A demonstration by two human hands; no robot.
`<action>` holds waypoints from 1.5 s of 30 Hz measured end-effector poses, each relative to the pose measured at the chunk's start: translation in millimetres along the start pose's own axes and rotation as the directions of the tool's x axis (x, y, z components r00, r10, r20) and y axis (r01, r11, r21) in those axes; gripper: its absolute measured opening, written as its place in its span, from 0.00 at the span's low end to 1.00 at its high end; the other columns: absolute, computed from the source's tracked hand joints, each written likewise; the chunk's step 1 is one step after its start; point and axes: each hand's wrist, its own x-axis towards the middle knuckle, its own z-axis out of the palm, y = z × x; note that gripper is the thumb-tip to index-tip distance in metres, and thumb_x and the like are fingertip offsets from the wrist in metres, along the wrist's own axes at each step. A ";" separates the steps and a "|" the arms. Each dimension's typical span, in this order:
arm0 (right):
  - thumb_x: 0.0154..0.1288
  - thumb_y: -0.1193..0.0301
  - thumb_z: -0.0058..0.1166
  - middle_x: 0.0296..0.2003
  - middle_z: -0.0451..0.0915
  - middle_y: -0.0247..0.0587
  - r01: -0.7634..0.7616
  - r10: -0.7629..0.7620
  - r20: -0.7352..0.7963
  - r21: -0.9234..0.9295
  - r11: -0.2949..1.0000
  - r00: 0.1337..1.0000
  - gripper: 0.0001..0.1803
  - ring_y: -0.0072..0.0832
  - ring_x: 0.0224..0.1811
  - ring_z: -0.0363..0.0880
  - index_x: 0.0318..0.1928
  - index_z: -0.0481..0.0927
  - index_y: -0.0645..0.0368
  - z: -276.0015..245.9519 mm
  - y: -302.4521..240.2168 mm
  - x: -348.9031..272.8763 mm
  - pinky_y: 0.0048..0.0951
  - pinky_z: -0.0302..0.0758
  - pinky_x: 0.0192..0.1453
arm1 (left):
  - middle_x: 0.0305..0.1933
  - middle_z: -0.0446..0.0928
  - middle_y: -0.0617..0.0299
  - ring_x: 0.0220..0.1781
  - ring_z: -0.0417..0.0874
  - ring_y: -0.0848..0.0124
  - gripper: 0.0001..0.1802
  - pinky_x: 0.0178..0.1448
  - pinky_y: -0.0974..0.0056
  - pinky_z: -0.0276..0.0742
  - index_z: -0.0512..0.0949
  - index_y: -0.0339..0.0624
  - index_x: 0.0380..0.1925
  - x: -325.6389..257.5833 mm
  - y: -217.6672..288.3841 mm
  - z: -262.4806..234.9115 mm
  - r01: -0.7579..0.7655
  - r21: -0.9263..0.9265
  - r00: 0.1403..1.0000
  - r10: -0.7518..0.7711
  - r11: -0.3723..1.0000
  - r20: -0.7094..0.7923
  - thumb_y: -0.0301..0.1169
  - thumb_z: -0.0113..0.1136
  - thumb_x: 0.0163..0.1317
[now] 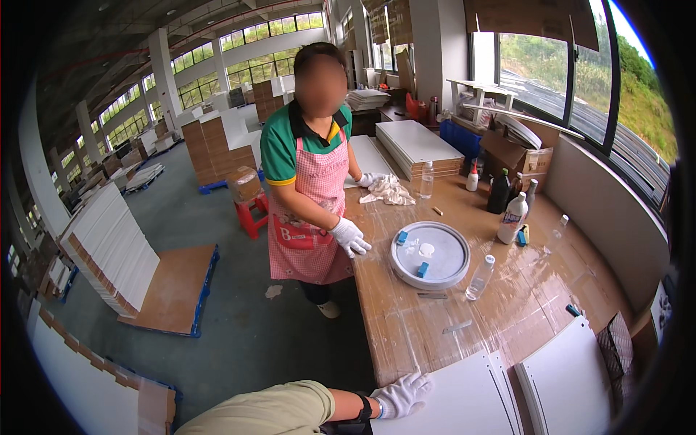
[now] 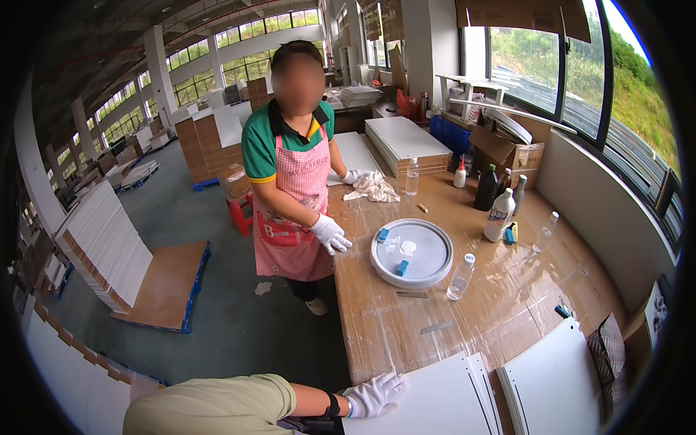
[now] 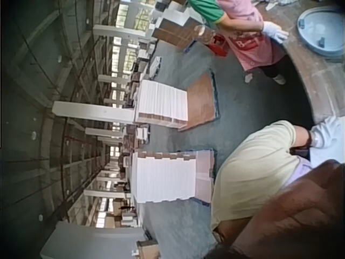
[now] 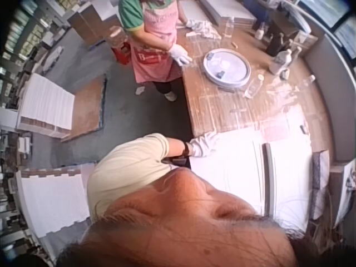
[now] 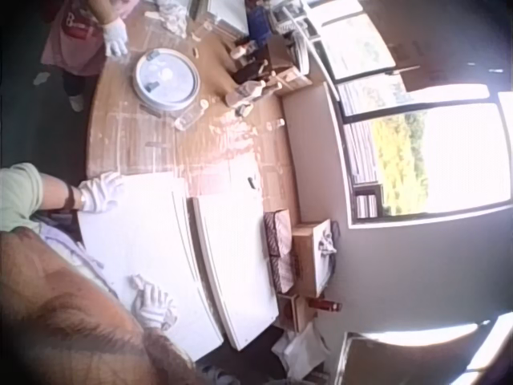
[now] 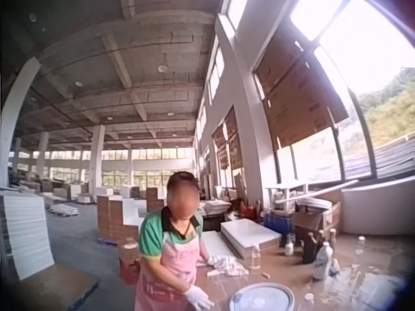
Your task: The recorder is using a rag and a cleaning solution to wipe down white furniture panels in a workshop.
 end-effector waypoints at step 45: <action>0.59 0.60 0.52 0.53 0.74 0.54 0.009 -0.009 0.050 -0.009 1.000 0.999 0.26 0.51 0.55 0.71 0.58 0.72 0.56 6.3 7.1 -1.6 0.59 0.60 0.63 | 0.70 0.58 0.44 0.70 0.58 0.47 0.35 0.74 0.51 0.52 0.60 0.38 0.67 -0.5 -4.0 9.4 -0.008 0.006 1.000 0.008 1.000 -0.011 0.45 0.49 0.64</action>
